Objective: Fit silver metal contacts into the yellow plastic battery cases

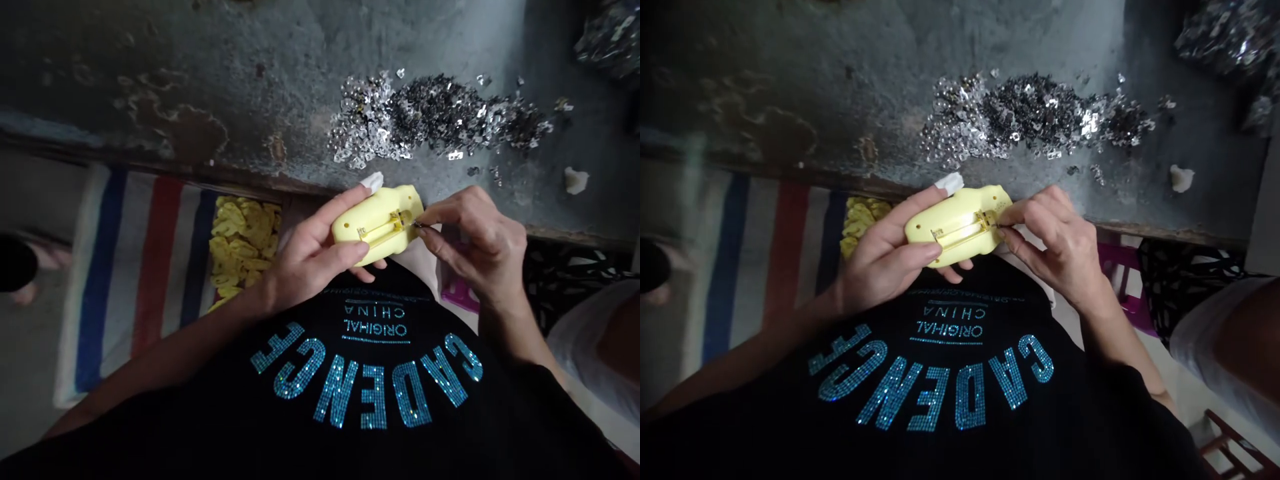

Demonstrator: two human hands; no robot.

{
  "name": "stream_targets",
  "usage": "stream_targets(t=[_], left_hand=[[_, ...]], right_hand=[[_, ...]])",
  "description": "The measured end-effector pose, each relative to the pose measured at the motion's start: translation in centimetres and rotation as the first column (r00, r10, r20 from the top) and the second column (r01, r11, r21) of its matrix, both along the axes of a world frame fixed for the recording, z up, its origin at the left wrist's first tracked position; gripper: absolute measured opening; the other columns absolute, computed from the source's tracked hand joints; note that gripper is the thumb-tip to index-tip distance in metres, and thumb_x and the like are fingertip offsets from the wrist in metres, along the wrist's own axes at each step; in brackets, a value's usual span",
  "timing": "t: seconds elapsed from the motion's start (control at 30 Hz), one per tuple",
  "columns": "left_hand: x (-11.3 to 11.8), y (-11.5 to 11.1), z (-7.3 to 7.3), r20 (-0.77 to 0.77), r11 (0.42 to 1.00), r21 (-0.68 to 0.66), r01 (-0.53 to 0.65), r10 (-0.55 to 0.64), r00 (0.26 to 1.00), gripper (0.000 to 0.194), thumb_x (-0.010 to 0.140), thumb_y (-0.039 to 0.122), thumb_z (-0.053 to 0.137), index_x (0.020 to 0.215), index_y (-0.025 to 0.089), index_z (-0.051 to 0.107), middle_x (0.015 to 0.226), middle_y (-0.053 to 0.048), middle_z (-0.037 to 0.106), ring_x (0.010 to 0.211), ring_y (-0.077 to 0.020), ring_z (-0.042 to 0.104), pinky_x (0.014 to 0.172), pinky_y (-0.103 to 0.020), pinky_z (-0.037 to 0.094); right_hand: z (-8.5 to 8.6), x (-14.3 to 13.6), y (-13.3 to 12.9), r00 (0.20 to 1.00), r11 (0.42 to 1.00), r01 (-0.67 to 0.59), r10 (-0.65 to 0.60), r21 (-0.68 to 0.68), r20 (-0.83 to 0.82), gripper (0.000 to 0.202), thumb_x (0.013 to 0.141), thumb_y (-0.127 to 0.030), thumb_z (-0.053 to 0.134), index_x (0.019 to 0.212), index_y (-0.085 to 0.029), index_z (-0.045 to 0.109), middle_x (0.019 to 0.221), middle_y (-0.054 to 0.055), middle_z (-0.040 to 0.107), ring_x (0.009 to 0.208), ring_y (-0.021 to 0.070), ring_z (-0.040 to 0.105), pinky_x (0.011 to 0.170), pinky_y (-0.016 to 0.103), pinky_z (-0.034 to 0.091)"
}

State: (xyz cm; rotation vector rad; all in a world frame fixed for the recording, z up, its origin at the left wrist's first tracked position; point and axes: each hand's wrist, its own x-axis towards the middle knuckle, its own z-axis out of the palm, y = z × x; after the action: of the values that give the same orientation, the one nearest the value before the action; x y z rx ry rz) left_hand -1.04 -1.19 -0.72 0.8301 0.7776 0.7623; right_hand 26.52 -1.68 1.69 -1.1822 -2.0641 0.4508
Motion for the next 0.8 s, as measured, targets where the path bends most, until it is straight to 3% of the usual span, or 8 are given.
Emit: stream_targets(t=[0.13, 0.33, 0.53, 0.8], left_hand=[[0.4, -0.3, 1.1, -0.067, 1.000, 0.001, -0.016, 0.016, 0.998, 0.073, 0.103, 0.032, 0.087, 0.173, 0.036, 0.064, 0.168, -0.010, 0.072, 0.094, -0.0289, 0.090, 0.073, -0.036, 0.075], [1.0, -0.2, 2.3, -0.074, 1.000, 0.001, -0.014, 0.014, 0.997, 0.078, 0.099, 0.036, 0.092, 0.172, 0.031, 0.065, 0.158, -0.011, 0.078, 0.094, -0.0296, 0.089, 0.073, -0.036, 0.073], [0.9, -0.5, 2.2, -0.071, 1.000, 0.013, -0.009, 0.010, 0.997, 0.075, 0.100, 0.037, 0.092, 0.171, 0.030, 0.066, 0.159, -0.010, 0.078, 0.098, -0.0294, 0.089, 0.076, -0.035, 0.074], [0.8, -0.6, 2.0, -0.050, 1.000, -0.005, -0.021, 0.020, 0.999, 0.075, 0.102, 0.038, 0.091, 0.172, 0.032, 0.064, 0.160, -0.010, 0.077, 0.101, -0.0316, 0.090, 0.078, -0.038, 0.074]], right_hand=[[0.7, -0.2, -0.1, 0.994, 0.998, -0.045, 0.041, 0.036, 0.102, 0.015, 0.110, -0.020, 0.076, 0.119, -0.032, 0.078, 0.101, 0.004, 0.083, 0.089, 0.0272, 0.073, 0.082, 0.049, 0.061], [1.4, -0.5, -0.3, 0.968, 0.996, -0.067, 0.051, 0.055, 0.244, 0.015, 0.112, -0.021, 0.071, 0.122, -0.031, 0.076, 0.102, 0.005, 0.081, 0.095, 0.0275, 0.070, 0.085, 0.046, 0.060], [1.6, -1.0, -0.6, 0.955, 1.000, -0.018, 0.010, 0.025, 0.297, 0.009, 0.113, -0.027, 0.072, 0.117, -0.033, 0.077, 0.105, 0.004, 0.081, 0.097, 0.0274, 0.069, 0.087, 0.046, 0.057], [2.0, -1.1, -1.5, 0.974, 1.000, 0.018, -0.018, 0.002, 0.224, 0.027, 0.114, -0.025, 0.069, 0.136, -0.038, 0.079, 0.114, 0.005, 0.085, 0.102, 0.0307, 0.074, 0.091, 0.051, 0.059]])
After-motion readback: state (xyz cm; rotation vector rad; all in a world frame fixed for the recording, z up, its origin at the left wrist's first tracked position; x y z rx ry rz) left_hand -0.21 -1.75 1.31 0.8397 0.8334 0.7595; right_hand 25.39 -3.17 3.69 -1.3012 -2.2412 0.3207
